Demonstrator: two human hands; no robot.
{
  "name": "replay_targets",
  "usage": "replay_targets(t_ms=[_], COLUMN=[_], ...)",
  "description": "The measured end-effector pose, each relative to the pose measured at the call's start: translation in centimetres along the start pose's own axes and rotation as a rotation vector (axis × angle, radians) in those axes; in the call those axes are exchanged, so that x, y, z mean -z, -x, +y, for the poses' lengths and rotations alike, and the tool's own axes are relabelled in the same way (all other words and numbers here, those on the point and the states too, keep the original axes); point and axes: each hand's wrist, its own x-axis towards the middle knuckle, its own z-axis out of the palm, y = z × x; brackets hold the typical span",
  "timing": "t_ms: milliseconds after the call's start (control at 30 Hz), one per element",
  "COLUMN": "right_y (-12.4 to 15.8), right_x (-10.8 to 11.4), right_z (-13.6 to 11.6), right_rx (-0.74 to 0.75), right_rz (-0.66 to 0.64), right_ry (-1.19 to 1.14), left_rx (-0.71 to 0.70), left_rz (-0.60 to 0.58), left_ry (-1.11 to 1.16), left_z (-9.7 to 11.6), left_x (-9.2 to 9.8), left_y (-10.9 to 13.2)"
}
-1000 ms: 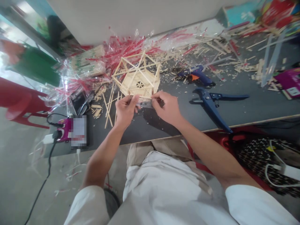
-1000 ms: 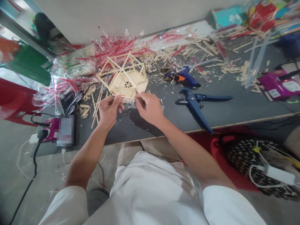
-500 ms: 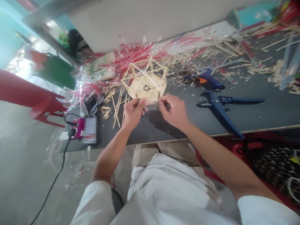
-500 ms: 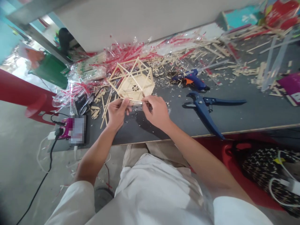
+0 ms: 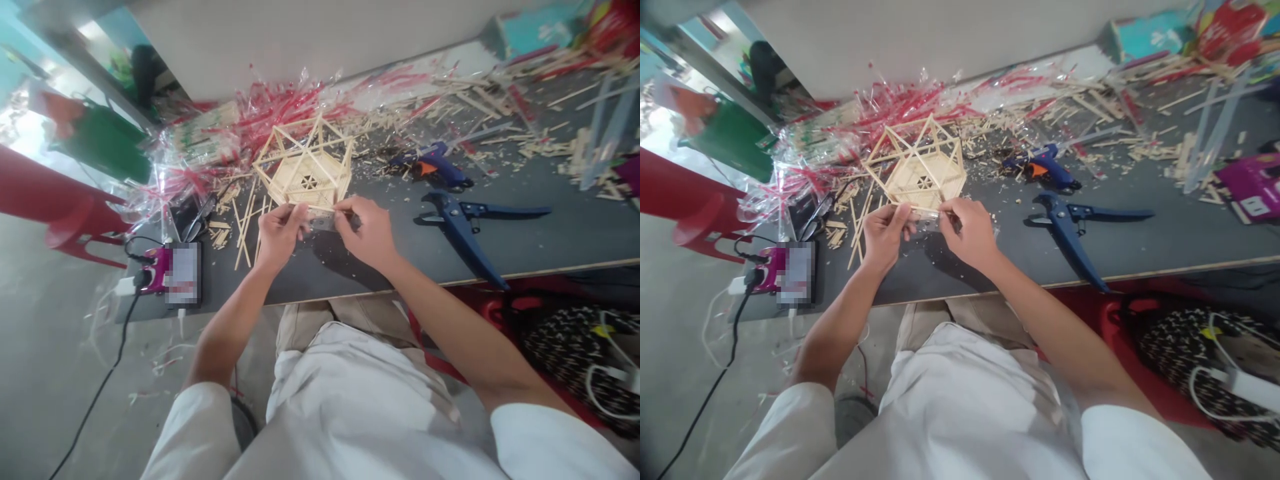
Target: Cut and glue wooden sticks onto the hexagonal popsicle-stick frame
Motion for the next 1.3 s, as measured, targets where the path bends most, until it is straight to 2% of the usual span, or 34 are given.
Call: replay_targets(t_ms=[367, 500, 633, 700, 800, 833, 867, 933, 1033, 1100, 1200, 1300], right_y=[-0.1, 0.1, 0.2, 0.3, 0.4, 0.5, 0.5, 0.5, 0.5, 0.5, 0.5, 0.5], right_x=[-0.1, 0.1, 0.5, 0.6, 0.6, 0.6, 0.5, 0.4, 0.2, 0.1, 0.2, 0.1], right_z=[0.3, 0.5, 0.5, 0.5, 0.4, 0.4, 0.4, 0.5, 0.6, 0.7, 0.9, 1.1], right_rx=[0.014, -0.002, 0.018, 0.065, 0.105, 0.104, 0.100, 0.087, 0.077, 0.062, -0.021, -0.120], right_rz=[0.001, -0.009, 0.009, 0.007, -0.033, -0.056, -0.076, -0.105, -0.126, -0.146, -0.188, -0.234], right_ry=[-0.010, -0.021, -0.038, -0.036, -0.054, -0.061, -0.063, -0.056, -0.044, -0.052, -0.111, -0.181], left_rx=[0.001, -0.005, 0.010, -0.085, -0.369, -0.468, -0.559, -0.695, -0.767, -0.786, -0.799, -0.745], left_rz=[0.028, -0.006, -0.016, 0.039, 0.186, 0.201, 0.177, 0.025, -0.270, -0.384, -0.428, -0.422], left_ry=[-0.002, -0.114, -0.294, -0.552, -0.982, -1.078, -1.151, -1.250, -1.370, -1.412, -1.391, -1.315], left_z=[0.7, 1.3, 0.9, 0.6, 0.9, 1.3, 1.9, 2.9, 3.7, 3.5, 2.3, 1.1], left_x=[-0.3, 0.5, 1.5, 1.7, 1.6, 1.5, 1.3, 1.0, 0.4, 0.1, 0.1, 0.3], left_y=[-0.1, 0.7, 2.7, 3.9, 5.1, 5.3, 5.2, 4.6, 2.9, 1.8, 1.1, 1.3])
